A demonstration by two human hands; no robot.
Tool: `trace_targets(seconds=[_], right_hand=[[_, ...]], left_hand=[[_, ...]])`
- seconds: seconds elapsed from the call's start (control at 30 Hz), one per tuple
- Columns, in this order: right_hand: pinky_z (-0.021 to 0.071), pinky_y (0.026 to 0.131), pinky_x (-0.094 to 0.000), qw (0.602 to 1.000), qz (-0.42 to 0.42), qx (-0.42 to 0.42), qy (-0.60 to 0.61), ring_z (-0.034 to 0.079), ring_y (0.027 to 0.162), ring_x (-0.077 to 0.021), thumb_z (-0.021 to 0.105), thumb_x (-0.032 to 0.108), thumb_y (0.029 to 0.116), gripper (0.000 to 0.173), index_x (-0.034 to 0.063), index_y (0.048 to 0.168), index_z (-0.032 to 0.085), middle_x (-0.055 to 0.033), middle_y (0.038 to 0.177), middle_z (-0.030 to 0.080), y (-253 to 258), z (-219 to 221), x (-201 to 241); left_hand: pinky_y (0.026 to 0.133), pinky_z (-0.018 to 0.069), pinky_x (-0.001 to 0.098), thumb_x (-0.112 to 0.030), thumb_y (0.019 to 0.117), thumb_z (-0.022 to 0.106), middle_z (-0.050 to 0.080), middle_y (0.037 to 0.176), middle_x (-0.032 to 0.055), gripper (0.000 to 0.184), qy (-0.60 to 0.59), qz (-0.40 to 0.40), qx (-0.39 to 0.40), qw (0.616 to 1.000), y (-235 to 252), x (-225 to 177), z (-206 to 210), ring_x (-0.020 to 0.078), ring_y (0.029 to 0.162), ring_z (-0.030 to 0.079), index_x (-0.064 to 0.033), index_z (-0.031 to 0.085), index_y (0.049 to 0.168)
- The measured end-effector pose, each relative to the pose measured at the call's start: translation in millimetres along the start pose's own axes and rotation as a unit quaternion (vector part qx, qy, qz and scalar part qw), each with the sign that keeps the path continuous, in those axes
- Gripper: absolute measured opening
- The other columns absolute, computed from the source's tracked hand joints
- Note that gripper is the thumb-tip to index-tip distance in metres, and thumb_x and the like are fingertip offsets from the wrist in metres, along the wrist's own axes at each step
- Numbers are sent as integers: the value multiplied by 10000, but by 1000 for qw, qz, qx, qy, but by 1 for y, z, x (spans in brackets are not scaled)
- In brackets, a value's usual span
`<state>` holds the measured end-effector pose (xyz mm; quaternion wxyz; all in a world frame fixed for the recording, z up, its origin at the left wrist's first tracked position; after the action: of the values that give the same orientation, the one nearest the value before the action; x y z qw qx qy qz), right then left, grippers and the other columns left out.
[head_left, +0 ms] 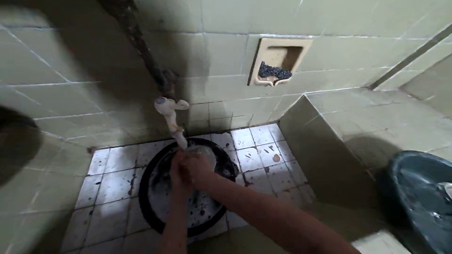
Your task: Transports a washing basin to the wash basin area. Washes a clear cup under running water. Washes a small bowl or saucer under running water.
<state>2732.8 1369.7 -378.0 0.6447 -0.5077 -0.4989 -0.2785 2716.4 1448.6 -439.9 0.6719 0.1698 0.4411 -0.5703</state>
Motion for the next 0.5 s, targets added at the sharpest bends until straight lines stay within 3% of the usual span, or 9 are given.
trace_targets(seconds=[0.03, 0.1, 0.13, 0.2, 0.27, 0.3, 0.37, 0.43, 0.5], right_hand=[[550, 794, -430, 1000, -4, -19, -18, 653, 875, -212, 597, 243, 1032, 273, 25, 1168, 689, -134, 1010, 688, -2, 3, -2], [489, 1032, -472, 971, -128, 46, -196, 650, 1148, -250, 543, 173, 1056, 297, 12, 1260, 688, -151, 1217, 701, -11, 12, 5], [396, 1146, -523, 906, -245, 99, -330, 600, 1269, -271, 566, 80, 1025, 269, 12, 1248, 700, -140, 1291, 683, -16, 17, 8], [171, 1228, -674, 699, -423, 184, -547, 487, 1417, -298, 682, 1, 935, 368, 105, 1287, 704, -86, 1416, 625, -23, 15, 2], [78, 1231, -700, 592, -485, 224, -604, 467, 1436, -312, 714, -23, 896, 426, 115, 1300, 700, -84, 1431, 620, -13, 5, -2], [70, 1238, -692, 606, -467, 239, -598, 466, 1433, -320, 706, -32, 897, 435, 91, 1314, 683, -106, 1425, 617, -9, 5, 2], [225, 1234, -619, 710, -409, 231, -525, 616, 1261, -305, 688, -12, 917, 291, 45, 1199, 729, -125, 1234, 715, -6, 9, 17], [495, 1019, -536, 847, -327, 177, -381, 701, 1023, -319, 649, 38, 964, 168, -20, 1096, 735, -182, 1052, 736, 3, 8, 29], [554, 876, -512, 945, -211, 82, -235, 699, 930, -301, 610, 107, 1005, 209, -51, 1083, 721, -193, 993, 721, 27, -9, 26]], left_hand=[[752, 566, 234, -342, 1099, 390, 673, 1015, -34, 330, -2, -7, 24, 1000, -5, -1, 3, 27, 871, 646, -147, 568, 1296], [682, 577, 236, -305, 1083, 401, 681, 912, -32, 270, 9, -24, 10, 1000, -9, -12, 6, 36, 789, 659, -143, 604, 1157], [680, 575, 265, -304, 1087, 400, 673, 915, -8, 288, 52, -39, 0, 998, -9, -17, 4, 65, 785, 656, -119, 598, 1185], [699, 585, 357, -333, 1085, 408, 686, 964, 69, 357, 96, -89, -5, 991, -4, -13, 0, 164, 820, 674, -77, 594, 1249], [753, 586, 405, -375, 1097, 366, 690, 1028, 113, 424, 67, -115, 5, 991, 0, -3, 6, 219, 884, 680, -55, 576, 1280], [756, 583, 394, -400, 1098, 346, 683, 1031, 97, 434, 43, -109, -2, 993, 3, 0, 7, 204, 886, 675, -74, 569, 1277], [720, 579, 352, -435, 1095, 363, 670, 1011, 57, 426, 25, -74, -39, 996, 4, -4, 3, 156, 855, 664, -113, 563, 1288], [738, 561, 299, -427, 1094, 398, 648, 1063, 36, 427, 49, -29, -74, 996, -1, -9, -3, 107, 868, 639, -120, 518, 1364], [791, 554, 318, -385, 1093, 431, 620, 1174, 65, 451, 93, 20, -96, 991, -6, -14, -2, 120, 935, 626, -113, 434, 1453]])
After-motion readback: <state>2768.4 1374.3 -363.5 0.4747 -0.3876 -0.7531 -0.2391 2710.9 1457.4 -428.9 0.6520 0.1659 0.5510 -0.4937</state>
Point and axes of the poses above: each hand's wrist, its own y-axis towards the middle knuckle, its own z-axis out of the palm, x = y × z, the point moved 10 cm from there along y, towards the middle knuckle
